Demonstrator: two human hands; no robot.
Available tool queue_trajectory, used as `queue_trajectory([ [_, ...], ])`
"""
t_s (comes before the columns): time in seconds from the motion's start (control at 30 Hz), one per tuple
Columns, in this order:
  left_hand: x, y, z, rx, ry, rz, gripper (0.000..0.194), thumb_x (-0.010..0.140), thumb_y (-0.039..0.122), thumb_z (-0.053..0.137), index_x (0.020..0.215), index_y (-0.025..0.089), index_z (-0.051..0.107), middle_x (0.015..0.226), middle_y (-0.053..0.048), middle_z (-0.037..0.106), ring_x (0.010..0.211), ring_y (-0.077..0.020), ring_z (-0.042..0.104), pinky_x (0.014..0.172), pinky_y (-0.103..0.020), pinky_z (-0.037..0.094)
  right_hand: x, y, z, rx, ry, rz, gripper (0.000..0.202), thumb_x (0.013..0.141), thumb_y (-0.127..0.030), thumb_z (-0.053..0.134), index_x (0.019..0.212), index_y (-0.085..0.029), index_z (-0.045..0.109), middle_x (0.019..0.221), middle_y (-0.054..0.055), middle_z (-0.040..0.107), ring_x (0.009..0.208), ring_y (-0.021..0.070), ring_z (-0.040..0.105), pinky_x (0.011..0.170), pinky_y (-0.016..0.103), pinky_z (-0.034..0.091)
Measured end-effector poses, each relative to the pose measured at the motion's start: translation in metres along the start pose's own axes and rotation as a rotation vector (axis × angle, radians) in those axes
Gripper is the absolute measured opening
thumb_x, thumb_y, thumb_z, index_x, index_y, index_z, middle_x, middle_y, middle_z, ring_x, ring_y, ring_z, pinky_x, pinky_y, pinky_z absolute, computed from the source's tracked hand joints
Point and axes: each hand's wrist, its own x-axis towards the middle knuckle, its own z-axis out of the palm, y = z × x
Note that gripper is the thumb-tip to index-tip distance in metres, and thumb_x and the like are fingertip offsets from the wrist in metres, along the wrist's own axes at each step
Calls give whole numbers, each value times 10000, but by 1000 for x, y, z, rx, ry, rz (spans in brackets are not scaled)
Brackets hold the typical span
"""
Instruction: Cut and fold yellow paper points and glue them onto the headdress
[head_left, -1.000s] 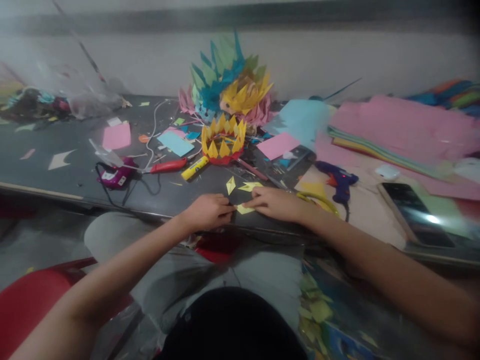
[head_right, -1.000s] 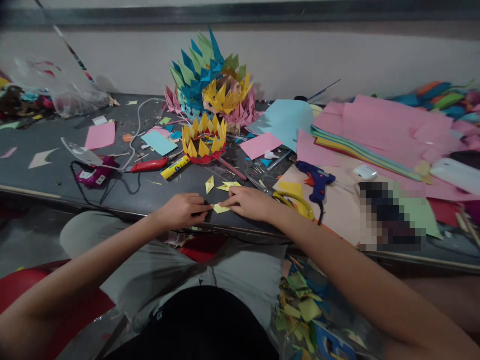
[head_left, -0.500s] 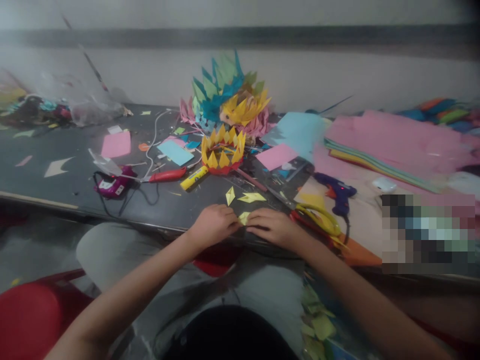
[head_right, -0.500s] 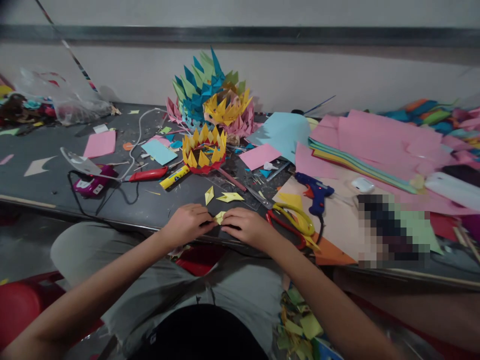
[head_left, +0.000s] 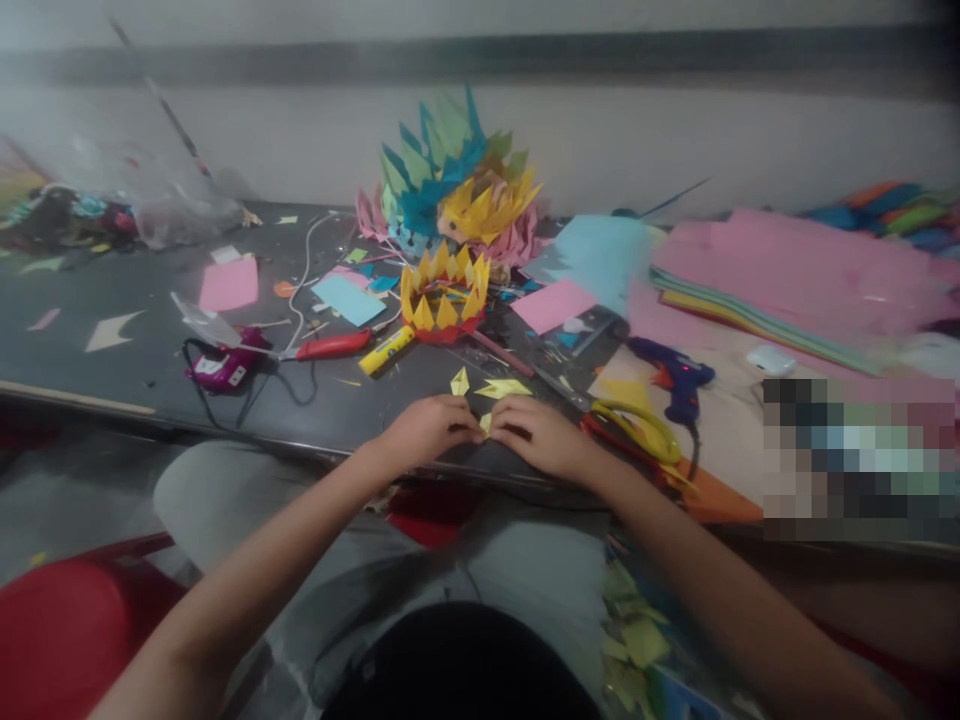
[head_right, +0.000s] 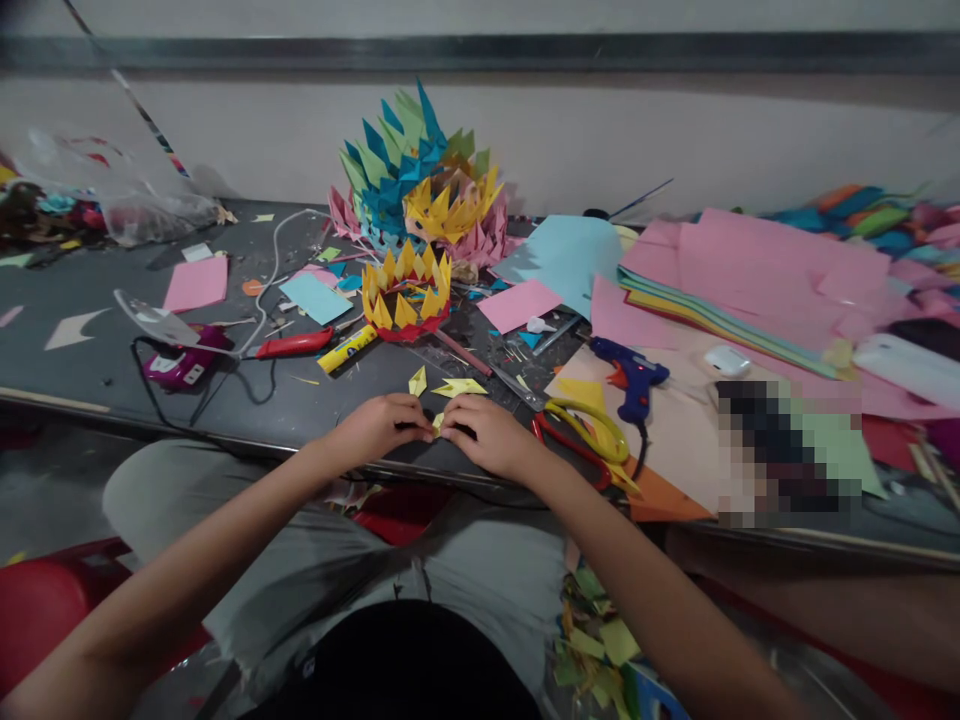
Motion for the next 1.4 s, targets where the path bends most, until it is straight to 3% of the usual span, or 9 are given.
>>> queue_trajectory([
  [0.2, 0, -1, -2, -80, 7, -5, 126, 816, 245, 600, 839, 185, 708, 739, -5, 591, 713, -106, 563, 669, -206, 422, 7, -6, 1, 125, 67, 248, 109, 746, -208, 599, 673, -170, 669, 765, 34, 618, 720, 132, 576, 703, 263, 434],
  [0.5, -6, -1, 1, -9, 14, 31, 182, 853, 252, 536, 870, 180, 702, 750, -21, 596, 713, -110, 563, 661, -219, 426, 13, -13, 7, 119, 115, 430, 82, 656, -190, 639, 577, -171, 637, 704, 17, 618, 677, 128, 565, 650, 245, 415],
  [0.73, -12, 10, 3, 345, 12, 122, 195, 852, 202, 486, 810, 179, 675, 805, -26, 627, 748, -133, 561, 624, -233, 404, 15, -16, 8, 99, 121, 455, 71, 637, -142, 626, 574, -165, 603, 674, 5, 596, 650, 120, 541, 621, 237, 391],
  [0.93, -18, 20, 6, 583, 65, 195, 234, 848, 293, 455, 827, 161, 647, 771, -40, 613, 738, -162, 543, 581, -283, 382, 13, -16, 9, 122, 124, 454, 84, 654, -174, 629, 583, -163, 586, 672, 6, 581, 654, 123, 523, 620, 244, 381],
  [1.23, -18, 21, 7, 562, 75, 177, 239, 860, 252, 430, 778, 167, 638, 747, -34, 609, 734, -164, 543, 571, -289, 368, 12, 2, 4, 322, 78, 430, 99, 640, -160, 628, 719, -146, 571, 655, -12, 588, 604, 105, 534, 613, 241, 442],
  [1.4, -18, 25, 6, 460, 89, 121, 159, 833, 245, 474, 824, 167, 612, 844, -41, 625, 802, -171, 557, 697, -294, 422, -1, -4, 5, 328, 196, 368, 69, 686, -217, 609, 715, -164, 574, 783, 26, 620, 729, 138, 576, 723, 291, 473],
])
